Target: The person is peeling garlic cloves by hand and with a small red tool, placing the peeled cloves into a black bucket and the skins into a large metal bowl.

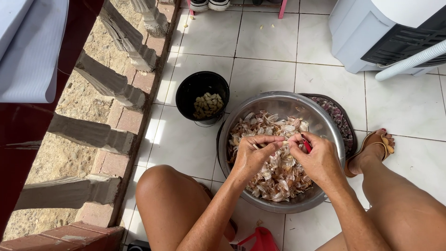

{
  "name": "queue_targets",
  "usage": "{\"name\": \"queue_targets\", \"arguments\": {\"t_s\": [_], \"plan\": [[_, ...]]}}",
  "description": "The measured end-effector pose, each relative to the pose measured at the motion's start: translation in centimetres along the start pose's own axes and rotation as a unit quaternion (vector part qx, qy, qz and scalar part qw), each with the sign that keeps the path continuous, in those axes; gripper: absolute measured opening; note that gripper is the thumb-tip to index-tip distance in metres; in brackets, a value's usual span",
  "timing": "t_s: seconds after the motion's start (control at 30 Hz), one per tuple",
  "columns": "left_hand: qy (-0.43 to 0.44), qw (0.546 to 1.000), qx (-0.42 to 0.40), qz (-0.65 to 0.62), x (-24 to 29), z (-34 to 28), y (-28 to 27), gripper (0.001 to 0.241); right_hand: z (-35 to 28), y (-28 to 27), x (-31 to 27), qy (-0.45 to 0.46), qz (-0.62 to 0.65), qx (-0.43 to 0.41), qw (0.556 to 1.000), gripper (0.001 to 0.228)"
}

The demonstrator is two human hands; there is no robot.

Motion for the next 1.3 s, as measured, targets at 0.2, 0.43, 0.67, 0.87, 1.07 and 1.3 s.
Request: {"name": "queue_targets", "arguments": {"t_s": [0.2, 0.43, 0.67, 0.87, 1.07, 1.3], "plan": [[0.004, 0.999, -0.011, -0.034, -0.8, 0.3, -0.2, 0.024, 0.5, 2.1, 3.8, 0.083, 0.222, -0.007, 0.972, 0.004], [-0.013, 1.0, 0.003, -0.001, -1.7, 0.1, -0.3, 0.017, -0.1, 4.2, 4.5, 0.178, 0.366, -0.026, 0.913, 0.012], [-0.089, 0.993, 0.011, -0.072, -4.9, 0.5, -0.5, 0.025, -0.3, 4.3, 4.6, 0.181, 0.39, -0.032, 0.902, 0.011], [-0.176, 0.952, 0.068, -0.24, -7.6, 1.1, -2.5, 0.032, 1.5, 2.1, 5.0, 0.169, 0.437, -0.038, 0.883, 0.01], [-0.183, 0.937, 0.125, -0.271, -7.8, 5.2, -6.4, 0.044, 1.0, -0.7, 5.2, 0.089, 0.012, 0.044, 0.995, 0.008], [-0.081, 0.97, 0.23, 0.018, -1.1, 12.4, -17.7, 0.076, -0.9, -1.8, 0.0, 0.076, -0.099, -0.017, 0.992, 0.029]]}}
Point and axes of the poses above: each hand's wrist, its own z-axis towards the middle knuckle, its own y-axis out of the palm, x = y × z, the point moved 10 cm from there along z, towards the middle knuckle, and after that the axes turned 4 degrees about -z, right-handed, at the moved point
